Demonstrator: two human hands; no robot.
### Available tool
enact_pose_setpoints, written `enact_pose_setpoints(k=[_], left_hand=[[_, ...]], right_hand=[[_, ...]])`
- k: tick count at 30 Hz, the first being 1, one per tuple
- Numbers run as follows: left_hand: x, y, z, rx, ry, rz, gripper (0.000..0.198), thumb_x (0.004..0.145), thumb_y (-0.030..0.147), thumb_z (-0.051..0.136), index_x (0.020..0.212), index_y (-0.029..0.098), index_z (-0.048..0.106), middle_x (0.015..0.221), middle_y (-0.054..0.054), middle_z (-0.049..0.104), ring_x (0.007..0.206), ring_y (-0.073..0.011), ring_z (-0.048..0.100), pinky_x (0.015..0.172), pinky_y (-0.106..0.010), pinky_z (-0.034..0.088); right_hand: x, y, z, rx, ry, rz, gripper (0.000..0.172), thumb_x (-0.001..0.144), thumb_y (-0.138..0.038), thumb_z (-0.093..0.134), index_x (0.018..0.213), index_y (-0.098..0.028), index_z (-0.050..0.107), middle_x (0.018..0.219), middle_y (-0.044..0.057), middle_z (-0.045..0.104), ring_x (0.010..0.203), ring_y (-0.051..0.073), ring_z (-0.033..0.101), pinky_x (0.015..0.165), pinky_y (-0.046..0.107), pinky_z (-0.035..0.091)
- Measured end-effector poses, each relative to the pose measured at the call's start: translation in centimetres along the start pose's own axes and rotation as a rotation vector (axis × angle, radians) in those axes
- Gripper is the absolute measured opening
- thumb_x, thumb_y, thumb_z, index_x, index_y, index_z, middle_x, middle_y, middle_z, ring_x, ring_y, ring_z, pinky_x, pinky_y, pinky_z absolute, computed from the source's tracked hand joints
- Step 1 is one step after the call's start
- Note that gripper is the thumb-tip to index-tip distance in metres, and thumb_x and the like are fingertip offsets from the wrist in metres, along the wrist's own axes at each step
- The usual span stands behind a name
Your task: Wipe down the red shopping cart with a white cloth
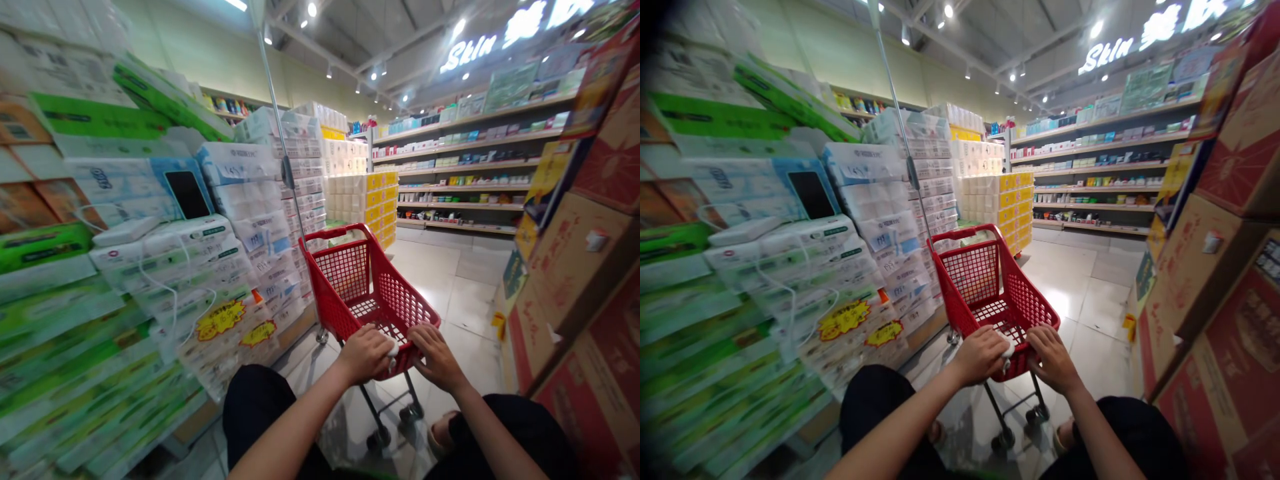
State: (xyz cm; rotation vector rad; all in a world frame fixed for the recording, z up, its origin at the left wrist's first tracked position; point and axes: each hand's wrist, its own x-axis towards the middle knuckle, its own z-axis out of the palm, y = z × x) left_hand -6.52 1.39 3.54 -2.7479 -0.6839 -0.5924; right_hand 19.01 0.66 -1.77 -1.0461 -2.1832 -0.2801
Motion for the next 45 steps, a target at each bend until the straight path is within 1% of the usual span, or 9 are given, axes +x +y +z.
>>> enact_pose_setpoints(k=[4, 9, 16, 20, 26, 31, 34, 41, 45], left_hand=[[-0.3, -2.2, 0.0, -0.007, 0.017, 0.004, 0.033, 0.097, 0.036, 0.045, 0.127, 0.025, 0.055, 0.129, -0.003, 0.060, 0.128, -0.0170, 0.047, 0.117, -0.036, 0.025], [0.5, -1.1, 2.5, -0.014, 0.087, -0.183, 0.036, 0.096, 0.033, 0.046, 0.131, 0.024, 0.052, 0.134, -0.004, 0.055, 0.138, -0.0207, 0.036, 0.120, -0.044, 0.020], [1.9, 0.3, 2.8, -0.035, 0.121, -0.330, 0.034, 0.088, 0.045, 0.056, 0.110, 0.020, 0.061, 0.108, -0.007, 0.064, 0.115, -0.0240, 0.052, 0.118, -0.050, 0.023], [0.4, -0.5, 2.1, -0.004, 0.101, -0.274, 0.023, 0.093, 0.036, 0.049, 0.104, 0.022, 0.063, 0.106, -0.005, 0.064, 0.111, -0.0202, 0.055, 0.117, -0.046, 0.025], [-2.2, -3.7, 1.0, -0.024, 0.010, 0.002, 0.035, 0.092, 0.029, 0.049, 0.125, 0.023, 0.056, 0.134, -0.005, 0.055, 0.137, -0.0197, 0.037, 0.120, -0.043, 0.021], [-1.3, -8.2, 1.0, 0.031, 0.064, -0.194, 0.037, 0.086, 0.016, 0.048, 0.121, 0.023, 0.057, 0.132, -0.005, 0.055, 0.135, -0.0182, 0.038, 0.119, -0.044, 0.025], [-0.1, -9.1, 1.6, 0.054, 0.075, -0.253, 0.031, 0.086, 0.017, 0.049, 0.115, 0.022, 0.058, 0.125, -0.005, 0.057, 0.128, -0.0184, 0.045, 0.119, -0.044, 0.026], [1.0, -4.6, 3.4, 0.091, 0.201, -0.456, 0.037, 0.085, 0.019, 0.051, 0.123, 0.017, 0.051, 0.130, -0.011, 0.052, 0.134, -0.0264, 0.038, 0.119, -0.051, 0.025], [-0.1, -0.9, 3.9, 0.049, 0.177, -0.386, 0.044, 0.084, 0.019, 0.051, 0.128, 0.019, 0.049, 0.137, -0.010, 0.049, 0.142, -0.0280, 0.027, 0.120, -0.053, 0.024]], right_hand=[[1.3, 0.7, -0.7, 0.024, -0.076, 0.097, 0.022, 0.087, -0.022, 0.043, 0.103, -0.024, 0.057, 0.118, 0.004, 0.061, 0.117, 0.023, 0.051, 0.115, 0.048, 0.025], [3.6, -1.7, 0.9, 0.011, -0.013, 0.245, 0.029, 0.097, -0.027, 0.032, 0.102, -0.024, 0.061, 0.111, 0.004, 0.065, 0.116, 0.021, 0.052, 0.109, 0.045, 0.034], [4.2, -4.8, 2.7, 0.037, 0.044, 0.216, 0.034, 0.100, -0.029, 0.034, 0.120, -0.024, 0.060, 0.117, 0.004, 0.066, 0.113, 0.020, 0.056, 0.107, 0.044, 0.039], [3.3, -4.5, 2.5, 0.109, 0.031, 0.100, 0.038, 0.099, -0.024, 0.033, 0.130, -0.025, 0.056, 0.123, 0.004, 0.065, 0.118, 0.019, 0.054, 0.107, 0.044, 0.039], [2.0, -4.1, 2.2, 0.138, 0.050, 0.027, 0.041, 0.097, -0.020, 0.033, 0.133, -0.023, 0.054, 0.127, 0.005, 0.062, 0.120, 0.019, 0.053, 0.107, 0.046, 0.039], [1.5, -2.6, 1.5, 0.183, 0.057, 0.050, 0.037, 0.097, -0.020, 0.032, 0.121, -0.024, 0.060, 0.121, 0.005, 0.065, 0.117, 0.020, 0.054, 0.107, 0.046, 0.039], [2.2, -1.9, 1.0, 0.184, 0.070, 0.117, 0.034, 0.098, -0.022, 0.032, 0.109, -0.024, 0.064, 0.111, 0.004, 0.067, 0.110, 0.019, 0.057, 0.104, 0.044, 0.041], [4.5, -5.3, 1.1, -0.037, 0.035, 0.190, 0.021, 0.093, -0.035, 0.050, 0.106, -0.025, 0.063, 0.103, 0.004, 0.069, 0.100, 0.021, 0.059, 0.099, 0.041, 0.039], [4.0, -6.9, 1.8, -0.135, 0.074, 0.214, 0.014, 0.091, -0.034, 0.055, 0.089, -0.022, 0.063, 0.085, 0.004, 0.067, 0.087, 0.021, 0.058, 0.088, 0.037, 0.039]])
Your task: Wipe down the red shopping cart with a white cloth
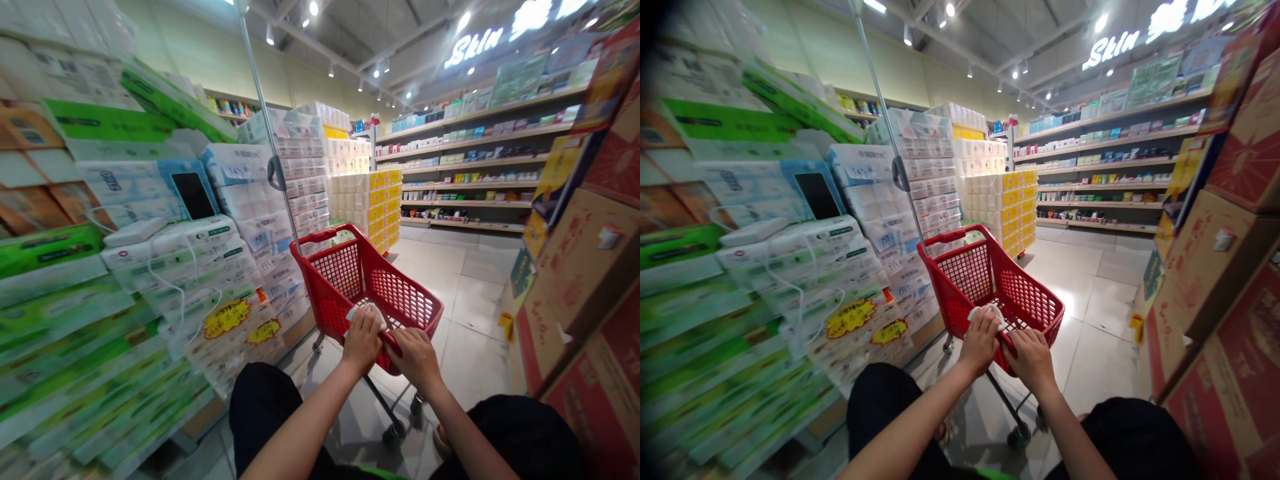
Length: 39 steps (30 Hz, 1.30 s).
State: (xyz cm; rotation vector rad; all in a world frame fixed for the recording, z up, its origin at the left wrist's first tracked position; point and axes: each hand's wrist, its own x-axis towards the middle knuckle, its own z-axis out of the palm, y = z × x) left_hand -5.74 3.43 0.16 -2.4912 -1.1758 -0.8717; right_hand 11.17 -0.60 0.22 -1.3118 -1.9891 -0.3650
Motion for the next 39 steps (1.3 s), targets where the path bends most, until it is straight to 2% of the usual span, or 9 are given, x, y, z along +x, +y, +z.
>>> enact_pose_setpoints(k=[5, 9, 17, 21, 25, 30, 33, 36, 39], left_hand=[[-1.0, 0.9, -0.5, 0.009, -0.066, 0.215, 0.048, 0.091, 0.019, 0.046, 0.138, 0.022, 0.043, 0.146, -0.006, 0.044, 0.147, -0.0239, 0.019, 0.120, -0.047, 0.024], [0.7, -2.3, -0.9, 0.052, -0.091, 0.355, 0.046, 0.094, 0.012, 0.039, 0.139, 0.024, 0.044, 0.145, -0.005, 0.046, 0.146, -0.0179, 0.024, 0.119, -0.042, 0.029], [4.1, -14.0, -3.3, 0.140, -0.025, -0.019, 0.052, 0.090, 0.004, 0.034, 0.134, 0.027, 0.046, 0.151, -0.002, 0.040, 0.144, -0.0170, 0.028, 0.119, -0.046, 0.028], [5.1, -16.1, -4.3, 0.101, 0.014, -0.128, 0.047, 0.089, 0.004, 0.032, 0.126, 0.025, 0.052, 0.149, -0.002, 0.042, 0.142, -0.0173, 0.031, 0.120, -0.048, 0.025], [4.5, -12.5, -2.7, 0.054, 0.035, -0.180, 0.043, 0.088, 0.003, 0.035, 0.120, 0.021, 0.057, 0.145, -0.006, 0.047, 0.142, -0.0198, 0.031, 0.119, -0.049, 0.029], [1.8, -2.4, 0.5, -0.076, 0.035, -0.099, 0.040, 0.089, 0.005, 0.040, 0.121, 0.023, 0.057, 0.135, -0.005, 0.054, 0.139, -0.0196, 0.035, 0.119, -0.049, 0.028], [0.5, 1.7, 0.7, -0.111, 0.013, 0.006, 0.033, 0.092, 0.012, 0.044, 0.119, 0.025, 0.059, 0.126, -0.004, 0.060, 0.135, -0.0188, 0.040, 0.120, -0.046, 0.025], [0.0, 2.0, -0.7, -0.067, -0.065, 0.154, 0.033, 0.092, 0.019, 0.049, 0.123, 0.024, 0.058, 0.128, -0.004, 0.059, 0.131, -0.0188, 0.043, 0.120, -0.043, 0.024], [0.2, -0.7, -2.6, 0.000, -0.150, 0.285, 0.040, 0.090, 0.025, 0.053, 0.130, 0.027, 0.053, 0.138, -0.003, 0.052, 0.137, -0.0211, 0.036, 0.122, -0.049, 0.013]], right_hand=[[-1.5, 2.0, -0.2, -0.031, 0.052, -0.088, 0.019, 0.090, -0.033, 0.055, 0.075, -0.022, 0.058, 0.072, 0.003, 0.061, 0.074, 0.018, 0.053, 0.081, 0.034, 0.038], [-1.9, 4.2, -0.7, -0.009, 0.097, -0.110, 0.020, 0.089, -0.032, 0.056, 0.072, -0.022, 0.056, 0.070, 0.002, 0.058, 0.073, 0.018, 0.052, 0.078, 0.033, 0.038], [-1.6, 7.5, -1.0, 0.008, 0.101, -0.091, 0.025, 0.088, -0.034, 0.059, 0.067, -0.023, 0.050, 0.068, 0.001, 0.054, 0.073, 0.018, 0.049, 0.075, 0.032, 0.039], [-1.7, 6.9, -0.7, 0.008, 0.099, -0.069, 0.024, 0.089, -0.033, 0.058, 0.070, -0.022, 0.050, 0.070, 0.001, 0.054, 0.074, 0.018, 0.048, 0.078, 0.033, 0.039], [-1.7, 5.1, -0.1, 0.003, 0.120, -0.048, 0.022, 0.090, -0.032, 0.056, 0.071, -0.023, 0.050, 0.070, 0.001, 0.052, 0.073, 0.019, 0.046, 0.079, 0.034, 0.039], [-1.5, 3.2, 0.9, -0.011, 0.137, -0.052, 0.021, 0.091, -0.032, 0.056, 0.074, -0.022, 0.052, 0.071, 0.002, 0.054, 0.075, 0.019, 0.046, 0.080, 0.034, 0.038], [-1.5, 2.4, 1.5, -0.001, 0.144, -0.071, 0.017, 0.092, -0.030, 0.055, 0.077, -0.022, 0.054, 0.071, 0.002, 0.055, 0.075, 0.018, 0.046, 0.081, 0.034, 0.037], [-1.5, 1.9, 1.7, 0.022, 0.139, -0.088, 0.016, 0.091, -0.029, 0.056, 0.078, -0.021, 0.055, 0.071, 0.002, 0.056, 0.075, 0.018, 0.047, 0.081, 0.034, 0.037], [-1.5, 1.7, 1.7, 0.033, 0.133, -0.103, 0.015, 0.090, -0.029, 0.059, 0.078, -0.021, 0.055, 0.073, 0.002, 0.057, 0.076, 0.018, 0.048, 0.082, 0.034, 0.037]])
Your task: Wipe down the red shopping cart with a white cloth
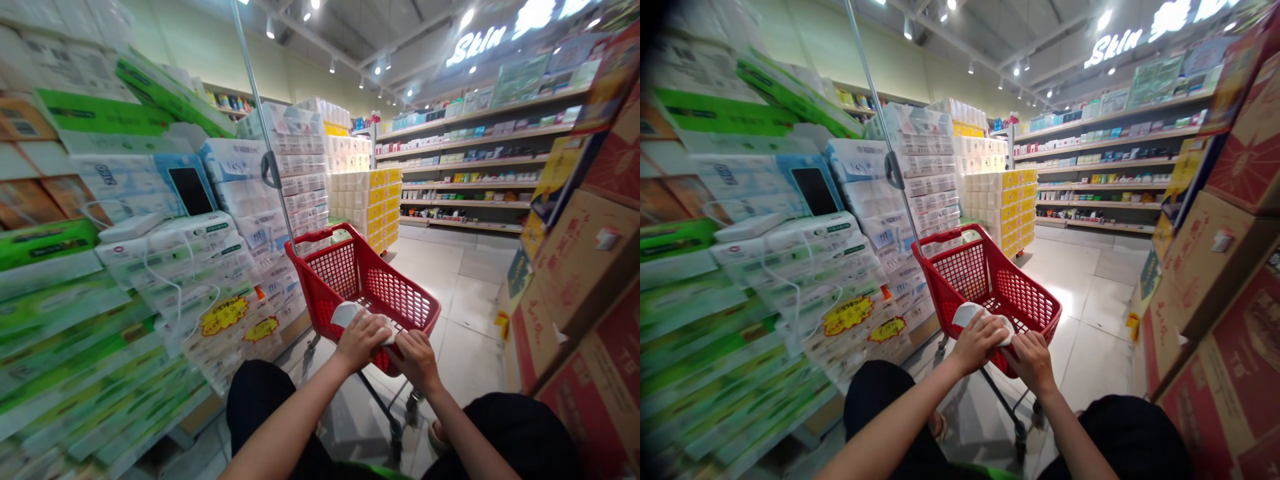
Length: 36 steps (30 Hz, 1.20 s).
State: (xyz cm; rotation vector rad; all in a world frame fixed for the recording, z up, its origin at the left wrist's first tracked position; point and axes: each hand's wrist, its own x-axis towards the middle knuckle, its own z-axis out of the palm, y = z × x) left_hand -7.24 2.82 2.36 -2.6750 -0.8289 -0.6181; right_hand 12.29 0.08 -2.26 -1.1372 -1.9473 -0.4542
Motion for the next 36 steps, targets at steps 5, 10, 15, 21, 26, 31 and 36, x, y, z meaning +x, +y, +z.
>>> enact_pose_setpoints(k=[5, 10, 15, 21, 26, 31, 36], left_hand=[[-1.5, -7.4, -2.1, 0.053, -0.091, -0.177, 0.053, 0.081, 0.020, 0.060, 0.132, 0.032, 0.051, 0.143, -0.001, 0.048, 0.146, -0.0304, 0.017, 0.116, -0.066, -0.004], [-2.7, -15.6, -3.9, 0.104, -0.125, -0.426, 0.066, 0.077, 0.001, 0.046, 0.135, 0.032, 0.047, 0.154, 0.002, 0.033, 0.147, -0.0237, 0.013, 0.117, -0.054, 0.021], [-2.8, -19.0, -5.5, 0.160, -0.092, -0.545, 0.059, 0.080, 0.000, 0.042, 0.132, 0.028, 0.050, 0.154, -0.001, 0.034, 0.145, -0.0257, 0.018, 0.116, -0.053, 0.024], [-3.1, -14.7, -4.5, 0.208, 0.013, -0.565, 0.050, 0.083, 0.009, 0.046, 0.129, 0.027, 0.054, 0.149, -0.004, 0.041, 0.140, -0.0307, 0.026, 0.113, -0.056, 0.023], [-3.3, -7.0, -1.6, 0.137, 0.062, -0.530, 0.056, 0.082, 0.010, 0.050, 0.135, 0.030, 0.050, 0.148, -0.003, 0.043, 0.138, -0.0311, 0.030, 0.110, -0.054, 0.026], [-2.6, 1.0, 0.7, 0.044, 0.051, -0.387, 0.059, 0.084, 0.019, 0.053, 0.141, 0.033, 0.044, 0.153, 0.002, 0.036, 0.139, -0.0301, 0.028, 0.111, -0.053, 0.025], [-1.8, 2.8, -0.3, 0.028, -0.003, -0.158, 0.061, 0.087, 0.038, 0.054, 0.146, 0.032, 0.039, 0.154, 0.001, 0.036, 0.138, -0.0295, 0.030, 0.118, -0.055, 0.004]], right_hand=[[0.1, 0.0, 0.0, 0.007, -0.002, -0.015, 0.018, 0.089, -0.031, 0.061, 0.076, -0.021, 0.053, 0.071, 0.001, 0.056, 0.074, 0.017, 0.048, 0.082, 0.034, 0.038], [0.0, -0.3, -0.2, 0.012, -0.028, 0.003, 0.019, 0.090, -0.032, 0.060, 0.076, -0.022, 0.053, 0.072, 0.001, 0.056, 0.075, 0.017, 0.048, 0.082, 0.033, 0.038], [0.1, -0.9, -0.3, 0.021, -0.021, -0.002, 0.020, 0.090, -0.031, 0.059, 0.074, -0.022, 0.052, 0.070, 0.001, 0.054, 0.074, 0.017, 0.045, 0.081, 0.033, 0.038], [-0.4, -0.9, 0.0, 0.035, 0.015, 0.018, 0.022, 0.088, -0.029, 0.061, 0.071, -0.022, 0.049, 0.069, 0.000, 0.052, 0.073, 0.017, 0.045, 0.081, 0.033, 0.038], [-0.7, -0.8, 0.3, 0.048, 0.060, -0.006, 0.018, 0.086, -0.027, 0.063, 0.073, -0.022, 0.051, 0.069, 0.000, 0.053, 0.072, 0.017, 0.046, 0.080, 0.033, 0.039], [-0.5, -0.7, 0.3, 0.032, 0.052, -0.003, 0.018, 0.087, -0.026, 0.062, 0.073, -0.022, 0.052, 0.069, 0.000, 0.053, 0.073, 0.018, 0.045, 0.081, 0.034, 0.039], [-0.4, -0.6, 0.1, 0.048, 0.029, -0.004, 0.012, 0.088, -0.026, 0.059, 0.078, -0.022, 0.054, 0.072, 0.002, 0.056, 0.075, 0.019, 0.047, 0.082, 0.034, 0.039]])
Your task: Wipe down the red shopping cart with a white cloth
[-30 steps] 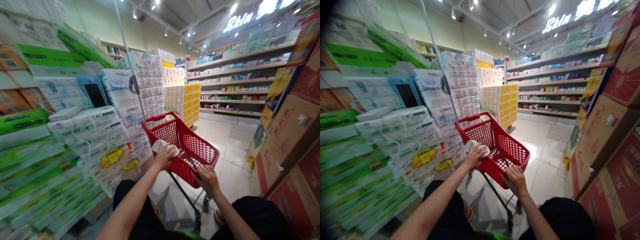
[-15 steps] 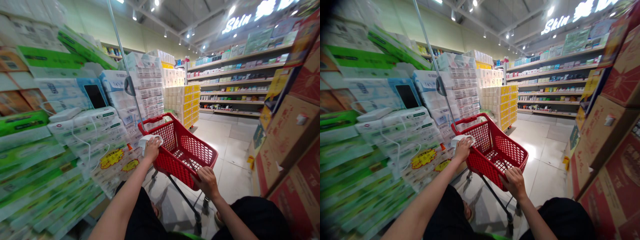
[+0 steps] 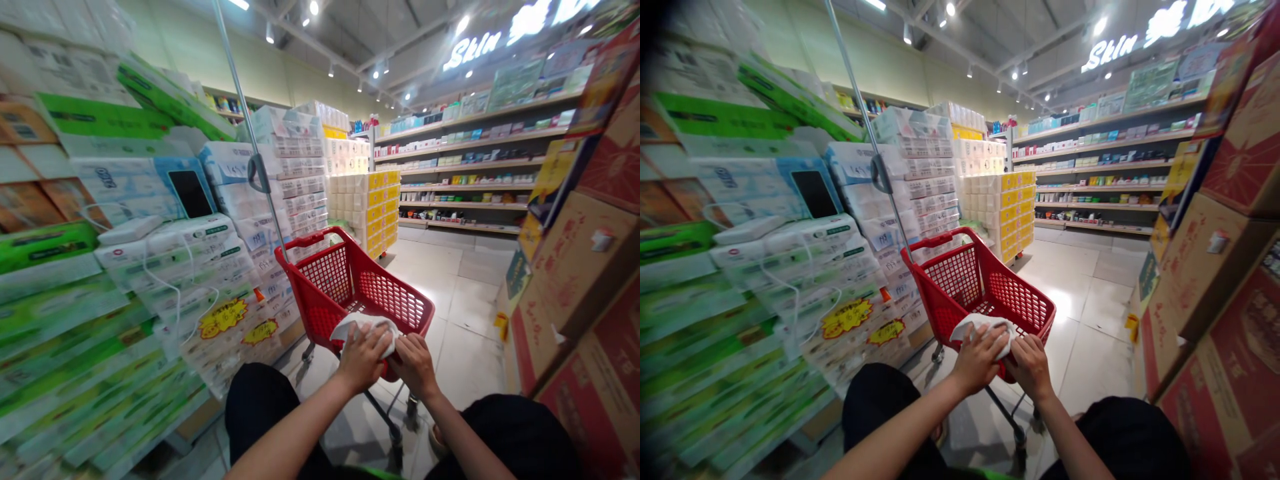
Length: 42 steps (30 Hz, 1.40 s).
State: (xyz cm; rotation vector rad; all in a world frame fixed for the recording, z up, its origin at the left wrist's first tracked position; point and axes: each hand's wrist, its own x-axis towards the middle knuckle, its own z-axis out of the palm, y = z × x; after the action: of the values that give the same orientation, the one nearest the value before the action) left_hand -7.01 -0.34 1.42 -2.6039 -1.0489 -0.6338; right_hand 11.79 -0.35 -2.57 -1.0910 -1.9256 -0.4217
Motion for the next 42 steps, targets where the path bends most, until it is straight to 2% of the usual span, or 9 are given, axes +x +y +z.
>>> enact_pose_setpoints(k=[5, 12, 15, 18, 22, 28, 32, 36, 42], left_hand=[[0.9, -4.9, -2.0, 0.015, -0.076, 0.161, 0.061, 0.087, 0.041, 0.054, 0.145, 0.037, 0.037, 0.148, 0.001, 0.044, 0.139, -0.0288, 0.029, 0.114, -0.063, -0.012], [1.2, -14.6, -2.6, 0.027, -0.097, -0.088, 0.056, 0.083, 0.012, 0.051, 0.135, 0.033, 0.051, 0.146, 0.001, 0.045, 0.143, -0.0238, 0.024, 0.118, -0.049, 0.022], [1.5, -16.7, -2.9, 0.016, -0.063, -0.216, 0.058, 0.081, 0.004, 0.045, 0.132, 0.031, 0.053, 0.149, 0.002, 0.042, 0.142, -0.0206, 0.027, 0.118, -0.047, 0.026], [1.8, -15.9, -2.7, 0.009, -0.002, -0.294, 0.056, 0.079, 0.003, 0.044, 0.130, 0.025, 0.054, 0.151, 0.000, 0.039, 0.142, -0.0207, 0.026, 0.119, -0.046, 0.024], [1.6, -11.2, -1.5, -0.006, 0.062, -0.327, 0.052, 0.081, 0.010, 0.048, 0.132, 0.022, 0.051, 0.151, -0.004, 0.038, 0.142, -0.0245, 0.025, 0.120, -0.047, 0.022], [1.1, -3.3, -0.5, -0.092, 0.062, -0.237, 0.059, 0.080, 0.019, 0.056, 0.138, 0.021, 0.046, 0.153, -0.006, 0.034, 0.137, -0.0304, 0.032, 0.114, -0.048, 0.030], [1.1, -0.4, -0.4, -0.143, 0.025, -0.140, 0.061, 0.080, 0.024, 0.058, 0.139, 0.025, 0.046, 0.154, -0.004, 0.033, 0.136, -0.0299, 0.033, 0.111, -0.045, 0.034], [1.1, -0.9, -0.7, -0.144, -0.024, -0.037, 0.062, 0.082, 0.025, 0.057, 0.142, 0.028, 0.043, 0.152, 0.000, 0.037, 0.134, -0.0268, 0.036, 0.109, -0.041, 0.037], [1.4, -7.0, -1.8, -0.072, -0.036, -0.090, 0.056, 0.082, 0.016, 0.054, 0.135, 0.032, 0.050, 0.146, 0.001, 0.045, 0.134, -0.0233, 0.036, 0.109, -0.040, 0.037]], right_hand=[[0.1, -0.2, 0.1, -0.017, 0.000, 0.005, 0.017, 0.087, -0.027, 0.062, 0.075, -0.022, 0.052, 0.071, 0.001, 0.056, 0.075, 0.018, 0.048, 0.081, 0.034, 0.039], [0.3, -0.4, 0.3, -0.027, -0.001, -0.004, 0.018, 0.089, -0.030, 0.060, 0.074, -0.023, 0.052, 0.070, 0.001, 0.056, 0.073, 0.018, 0.049, 0.082, 0.034, 0.039], [0.4, -0.6, 0.4, -0.029, 0.010, 0.007, 0.021, 0.090, -0.032, 0.058, 0.072, -0.023, 0.052, 0.068, 0.001, 0.055, 0.073, 0.018, 0.048, 0.081, 0.034, 0.038], [0.4, -0.8, 0.3, -0.038, 0.005, 0.022, 0.022, 0.091, -0.032, 0.058, 0.072, -0.023, 0.052, 0.068, 0.001, 0.054, 0.073, 0.018, 0.047, 0.082, 0.034, 0.038], [0.5, -0.9, 0.2, -0.049, -0.011, 0.035, 0.022, 0.091, -0.032, 0.058, 0.072, -0.022, 0.051, 0.069, 0.001, 0.055, 0.074, 0.018, 0.047, 0.080, 0.034, 0.037], [0.7, -1.0, 0.4, -0.043, 0.010, 0.031, 0.016, 0.091, -0.029, 0.056, 0.077, -0.022, 0.054, 0.072, 0.002, 0.056, 0.076, 0.019, 0.046, 0.083, 0.035, 0.036], [0.8, -1.0, 0.5, -0.001, -0.025, 0.047, 0.011, 0.092, -0.025, 0.053, 0.082, -0.022, 0.056, 0.076, 0.003, 0.059, 0.077, 0.019, 0.047, 0.084, 0.036, 0.036], [0.8, -1.2, 0.4, -0.004, -0.058, 0.053, 0.007, 0.092, -0.025, 0.054, 0.088, -0.021, 0.059, 0.081, 0.004, 0.062, 0.080, 0.020, 0.050, 0.085, 0.037, 0.038], [1.2, 0.6, -1.1, 0.033, -0.160, -0.117, 0.035, 0.085, -0.038, 0.064, 0.115, -0.022, 0.059, 0.104, 0.008, 0.066, 0.095, 0.024, 0.058, 0.089, 0.040, 0.044]])
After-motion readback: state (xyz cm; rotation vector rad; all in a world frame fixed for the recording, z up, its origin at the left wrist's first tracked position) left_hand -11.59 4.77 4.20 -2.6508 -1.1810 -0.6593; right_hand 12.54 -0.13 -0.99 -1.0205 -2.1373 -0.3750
